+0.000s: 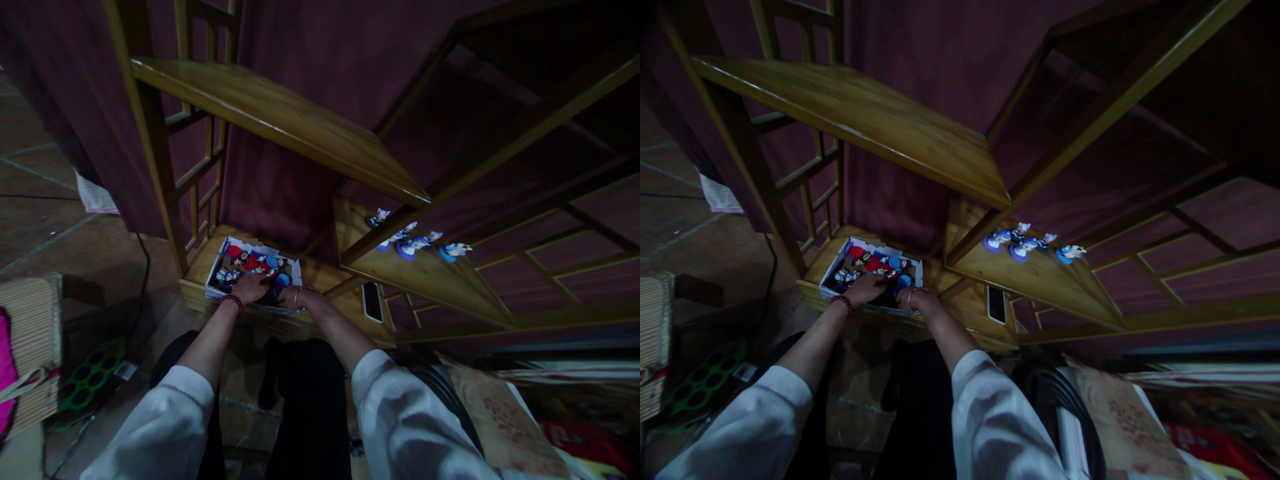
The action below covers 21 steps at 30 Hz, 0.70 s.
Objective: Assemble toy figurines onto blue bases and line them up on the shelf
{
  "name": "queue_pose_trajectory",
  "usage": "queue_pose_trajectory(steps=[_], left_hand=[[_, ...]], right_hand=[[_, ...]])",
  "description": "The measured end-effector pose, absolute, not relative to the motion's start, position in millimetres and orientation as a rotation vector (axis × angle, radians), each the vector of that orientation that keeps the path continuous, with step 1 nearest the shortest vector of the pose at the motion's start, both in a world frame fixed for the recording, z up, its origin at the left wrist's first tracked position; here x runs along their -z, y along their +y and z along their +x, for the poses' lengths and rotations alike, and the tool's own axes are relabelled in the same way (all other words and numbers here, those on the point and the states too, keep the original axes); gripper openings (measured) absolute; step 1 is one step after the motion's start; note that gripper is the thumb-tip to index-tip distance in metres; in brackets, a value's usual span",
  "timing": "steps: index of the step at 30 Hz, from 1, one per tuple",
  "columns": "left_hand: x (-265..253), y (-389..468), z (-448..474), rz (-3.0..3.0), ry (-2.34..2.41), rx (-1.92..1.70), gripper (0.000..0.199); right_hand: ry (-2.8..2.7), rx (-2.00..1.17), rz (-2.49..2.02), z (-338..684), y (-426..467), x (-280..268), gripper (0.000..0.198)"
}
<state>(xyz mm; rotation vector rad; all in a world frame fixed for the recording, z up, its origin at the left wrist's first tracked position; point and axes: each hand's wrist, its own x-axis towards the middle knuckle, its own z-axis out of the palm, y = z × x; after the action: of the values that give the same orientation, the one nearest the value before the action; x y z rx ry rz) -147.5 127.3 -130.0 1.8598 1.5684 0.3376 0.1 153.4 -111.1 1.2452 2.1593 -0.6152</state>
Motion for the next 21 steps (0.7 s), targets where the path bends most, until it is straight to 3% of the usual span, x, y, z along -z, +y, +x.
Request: queue_pose_trajectory(steps=[4, 14, 21], left_hand=[[132, 127, -147, 1.843, 1.579, -0.336, 0.03], [130, 127, -147, 1.853, 1.564, -0.358, 0.031], [128, 126, -146, 1.824, 1.575, -0.359, 0.03]], right_hand=[[2.141, 0.57, 1.159, 3, 158, 117, 0.033], [2.238, 0.474, 1.164, 10, 157, 119, 0.026], [2.342, 0.587, 1.229, 16, 152, 117, 0.019]])
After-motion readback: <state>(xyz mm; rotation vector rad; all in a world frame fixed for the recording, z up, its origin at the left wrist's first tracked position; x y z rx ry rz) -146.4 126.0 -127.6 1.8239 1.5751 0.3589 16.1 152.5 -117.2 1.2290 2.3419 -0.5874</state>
